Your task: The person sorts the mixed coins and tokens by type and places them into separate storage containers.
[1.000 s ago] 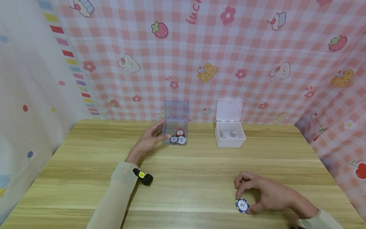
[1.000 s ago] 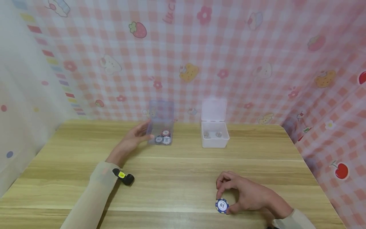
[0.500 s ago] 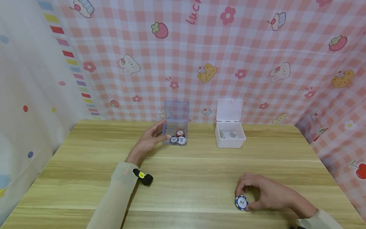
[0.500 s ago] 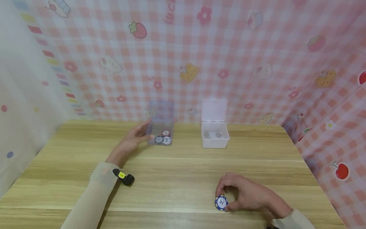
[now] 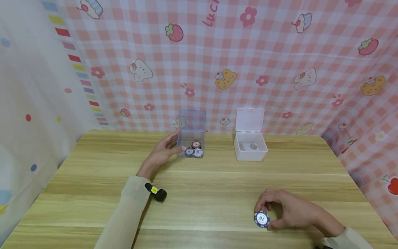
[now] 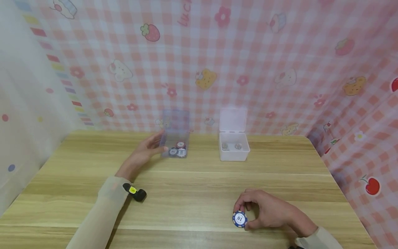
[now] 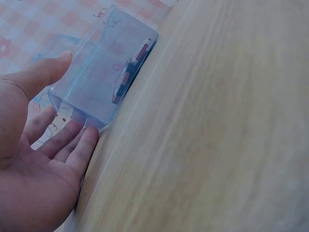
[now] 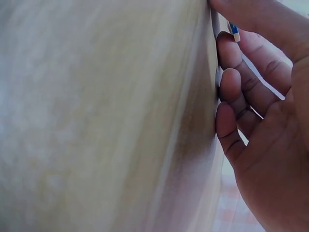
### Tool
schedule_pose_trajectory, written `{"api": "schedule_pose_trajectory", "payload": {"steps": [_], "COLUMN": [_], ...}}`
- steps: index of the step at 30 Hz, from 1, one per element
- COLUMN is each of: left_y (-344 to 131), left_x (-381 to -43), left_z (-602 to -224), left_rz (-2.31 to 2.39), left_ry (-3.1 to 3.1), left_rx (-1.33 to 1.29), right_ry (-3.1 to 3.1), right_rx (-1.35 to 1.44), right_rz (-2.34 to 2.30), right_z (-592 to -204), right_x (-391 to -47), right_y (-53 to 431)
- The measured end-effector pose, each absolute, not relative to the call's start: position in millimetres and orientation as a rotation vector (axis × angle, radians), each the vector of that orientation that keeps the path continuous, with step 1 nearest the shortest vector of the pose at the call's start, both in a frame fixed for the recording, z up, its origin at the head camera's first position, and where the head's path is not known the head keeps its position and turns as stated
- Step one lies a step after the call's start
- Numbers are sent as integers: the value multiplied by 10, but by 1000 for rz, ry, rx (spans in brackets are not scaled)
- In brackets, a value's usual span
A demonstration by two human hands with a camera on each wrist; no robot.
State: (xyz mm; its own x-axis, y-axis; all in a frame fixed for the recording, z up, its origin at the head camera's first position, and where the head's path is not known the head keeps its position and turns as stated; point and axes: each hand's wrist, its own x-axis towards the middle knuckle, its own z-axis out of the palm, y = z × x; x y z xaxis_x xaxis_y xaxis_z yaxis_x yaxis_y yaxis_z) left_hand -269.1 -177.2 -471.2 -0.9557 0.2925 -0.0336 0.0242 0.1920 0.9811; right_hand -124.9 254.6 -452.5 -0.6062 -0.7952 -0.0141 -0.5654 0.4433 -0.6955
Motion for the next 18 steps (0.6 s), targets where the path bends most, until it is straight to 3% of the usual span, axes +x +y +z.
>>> {"api": "schedule_pose_trajectory", "payload": {"steps": [18], "left_y": [-1764], "left_x": [-2666], "left_z": [-4682], "left_rz": [1842], "left_ry": [2244], "left_rx": [308], "right_ry": [2463], "right_rx": [-1121], "right_rz": [-1001], "right_z": [-4482], "right_x": [-1309], "right_y": [2450]}}
